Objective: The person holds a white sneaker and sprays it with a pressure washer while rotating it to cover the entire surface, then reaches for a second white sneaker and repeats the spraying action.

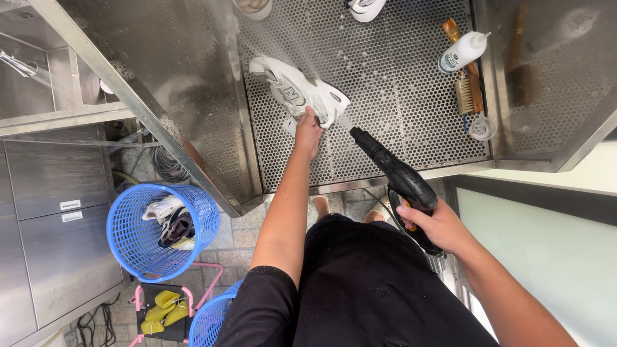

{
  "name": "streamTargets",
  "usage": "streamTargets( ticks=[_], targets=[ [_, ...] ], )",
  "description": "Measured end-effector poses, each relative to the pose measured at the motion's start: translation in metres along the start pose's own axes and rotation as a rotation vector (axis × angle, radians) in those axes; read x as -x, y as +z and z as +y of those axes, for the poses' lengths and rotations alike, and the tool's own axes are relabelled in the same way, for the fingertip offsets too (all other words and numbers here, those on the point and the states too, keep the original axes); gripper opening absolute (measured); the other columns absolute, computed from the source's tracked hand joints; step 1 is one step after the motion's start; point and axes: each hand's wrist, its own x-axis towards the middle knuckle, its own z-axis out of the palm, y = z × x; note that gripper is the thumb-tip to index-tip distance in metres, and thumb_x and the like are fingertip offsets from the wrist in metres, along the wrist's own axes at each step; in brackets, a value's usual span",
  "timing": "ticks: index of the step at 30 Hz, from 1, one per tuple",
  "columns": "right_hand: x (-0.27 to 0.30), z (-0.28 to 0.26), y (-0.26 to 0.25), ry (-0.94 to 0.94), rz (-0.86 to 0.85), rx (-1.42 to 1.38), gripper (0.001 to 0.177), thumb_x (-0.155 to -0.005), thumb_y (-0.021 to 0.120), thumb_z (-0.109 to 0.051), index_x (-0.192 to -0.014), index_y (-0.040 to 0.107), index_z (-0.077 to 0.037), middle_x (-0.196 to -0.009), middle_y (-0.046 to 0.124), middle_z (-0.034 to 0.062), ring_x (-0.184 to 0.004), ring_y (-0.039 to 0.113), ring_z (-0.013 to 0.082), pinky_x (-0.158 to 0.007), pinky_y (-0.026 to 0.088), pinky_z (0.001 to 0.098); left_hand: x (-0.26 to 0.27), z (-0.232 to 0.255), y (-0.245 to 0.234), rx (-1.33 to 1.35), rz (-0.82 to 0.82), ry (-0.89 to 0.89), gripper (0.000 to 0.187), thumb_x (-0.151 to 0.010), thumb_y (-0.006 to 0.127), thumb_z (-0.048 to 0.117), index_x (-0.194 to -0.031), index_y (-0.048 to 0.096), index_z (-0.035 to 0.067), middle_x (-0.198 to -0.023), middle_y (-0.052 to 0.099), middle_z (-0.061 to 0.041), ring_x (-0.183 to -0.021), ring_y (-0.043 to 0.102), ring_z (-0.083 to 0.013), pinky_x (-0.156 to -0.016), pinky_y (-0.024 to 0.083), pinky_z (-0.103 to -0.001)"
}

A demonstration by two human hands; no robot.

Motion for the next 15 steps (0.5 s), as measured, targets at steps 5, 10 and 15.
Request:
streamTargets(
  ticks=[5,10,15],
  targets=[
    [-0.012,0.019,-0.005,0.033,-0.015,-0.066,0.025,-0.081,0.072,-0.020,-0.102,0.067,-0.008,-0.087,0.066,0.0007,-0.084,0.062,0.0125,-0.079,0.050,0.0302,-0.003,0.002,-0.001,-0.089,0.002,0.044,0.069,-0.105,0.046,0.050,-0.141,0.048,-0.009,-0.143,0.058,-0.023,-0.131,0.056,-0.0302,-0.115,0.041,-0.041],
    [-0.017,0.040,-0.009,0.049,0.006,-0.074,0.024,-0.085,0.072,-0.021,-0.102,0.066,-0.006,-0.087,0.063,0.0039,-0.083,0.061,0.0154,-0.079,0.050,0.0334,-0.009,-0.007,-0.002,-0.094,0.016,0.072,0.067,-0.102,0.051,0.051,-0.136,0.051,-0.007,-0.135,0.061,-0.017,-0.125,0.058,-0.0245,-0.111,0.042,-0.039],
    [-0.005,0.031,-0.014,0.017,-0.019,-0.086,0.020,-0.089,0.067,-0.023,-0.096,0.061,-0.006,-0.083,0.064,0.0048,-0.079,0.063,0.0150,-0.078,0.051,0.0326,-0.025,-0.028,-0.018,0.311,0.024,0.098,0.071,-0.111,0.048,0.060,-0.145,0.044,-0.002,-0.130,0.051,-0.009,-0.120,0.051,-0.0205,-0.108,0.037,-0.037]
  ],
)
